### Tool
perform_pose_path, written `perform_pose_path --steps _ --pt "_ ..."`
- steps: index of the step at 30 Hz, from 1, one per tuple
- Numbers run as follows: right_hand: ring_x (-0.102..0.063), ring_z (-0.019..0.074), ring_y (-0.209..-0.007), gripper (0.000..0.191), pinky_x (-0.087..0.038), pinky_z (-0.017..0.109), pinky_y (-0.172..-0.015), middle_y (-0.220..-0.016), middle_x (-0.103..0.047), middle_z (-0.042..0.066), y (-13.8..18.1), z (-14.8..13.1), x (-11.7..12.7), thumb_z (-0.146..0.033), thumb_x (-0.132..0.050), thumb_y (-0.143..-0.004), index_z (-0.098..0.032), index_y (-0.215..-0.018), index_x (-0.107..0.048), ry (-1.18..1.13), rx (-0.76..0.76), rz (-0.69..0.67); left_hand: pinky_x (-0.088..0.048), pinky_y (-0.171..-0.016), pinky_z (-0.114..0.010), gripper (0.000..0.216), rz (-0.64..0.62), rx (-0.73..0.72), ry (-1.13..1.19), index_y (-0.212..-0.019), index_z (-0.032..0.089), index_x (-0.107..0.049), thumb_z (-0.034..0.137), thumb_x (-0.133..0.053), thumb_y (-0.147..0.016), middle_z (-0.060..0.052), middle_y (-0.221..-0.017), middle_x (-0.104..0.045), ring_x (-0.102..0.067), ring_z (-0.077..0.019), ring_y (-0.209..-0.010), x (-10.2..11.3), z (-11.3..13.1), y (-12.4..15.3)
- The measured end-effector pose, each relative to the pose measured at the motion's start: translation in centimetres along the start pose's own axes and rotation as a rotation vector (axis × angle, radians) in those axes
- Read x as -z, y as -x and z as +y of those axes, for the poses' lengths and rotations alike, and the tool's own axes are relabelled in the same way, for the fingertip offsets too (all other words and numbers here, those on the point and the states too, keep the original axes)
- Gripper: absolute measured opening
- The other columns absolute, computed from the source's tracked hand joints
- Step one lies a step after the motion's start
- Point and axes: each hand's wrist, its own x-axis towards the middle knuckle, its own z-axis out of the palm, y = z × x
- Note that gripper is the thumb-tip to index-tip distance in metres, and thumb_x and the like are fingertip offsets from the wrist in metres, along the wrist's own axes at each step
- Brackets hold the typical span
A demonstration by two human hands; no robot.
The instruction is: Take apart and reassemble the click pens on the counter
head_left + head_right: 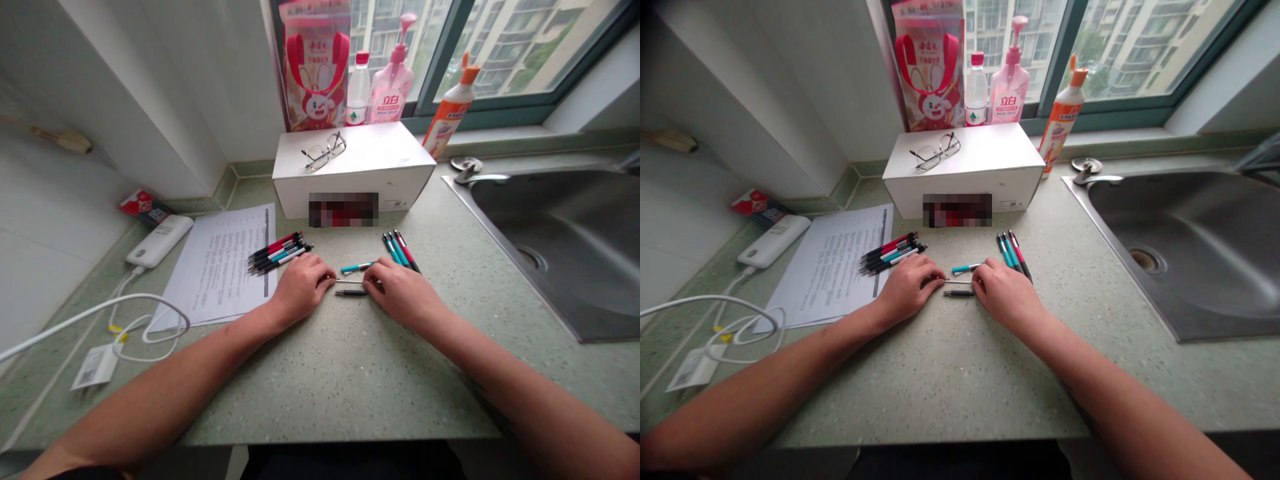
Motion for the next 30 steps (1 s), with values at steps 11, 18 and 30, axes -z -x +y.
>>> perform_pose_path --steps 11,18,30 --pt "-0.061 0.0180 -0.073 0.018 -0.039 0.032 -0.061 -0.088 -0.064 0.005 0.0 0.4 0.6 -0.024 -0.055 -0.095 -0.020 -0.083 -0.067 0.045 -0.025 -0.052 -0.045 -0.077 -0.038 0.010 -0.013 0.029 -0.016 -0.086 0.017 -0.070 0.022 -0.065 -0.093 -0.006 -0.087 -0.067 -0.057 -0.0218 -0.082 0.1 -0.1 0.0" --pt "-0.061 0.0174 -0.072 0.018 -0.038 0.031 -0.061 -0.089 -0.065 0.005 0.0 0.4 0.8 -0.024 -0.055 -0.096 -0.020 -0.083 -0.067 0.053 -0.042 -0.066 -0.044 -0.076 -0.038 0.007 -0.020 0.032 -0.014 -0.085 0.017 -0.069 0.018 -0.066 -0.091 -0.006 -0.086 -0.067 -0.057 -0.0225 -0.083 0.1 0.0 0.1" --pt "-0.064 0.0167 -0.075 0.017 -0.039 0.028 -0.061 -0.090 -0.067 0.005 -0.1 -0.7 0.2 -0.023 -0.056 -0.096 -0.018 -0.086 -0.069 0.062 -0.017 -0.023 -0.044 -0.080 -0.039 0.009 -0.058 0.033 -0.078 -0.088 0.018 -0.069 0.023 -0.063 -0.094 -0.006 -0.089 -0.067 -0.057 -0.0228 -0.087 0.3 0.7 -0.1"
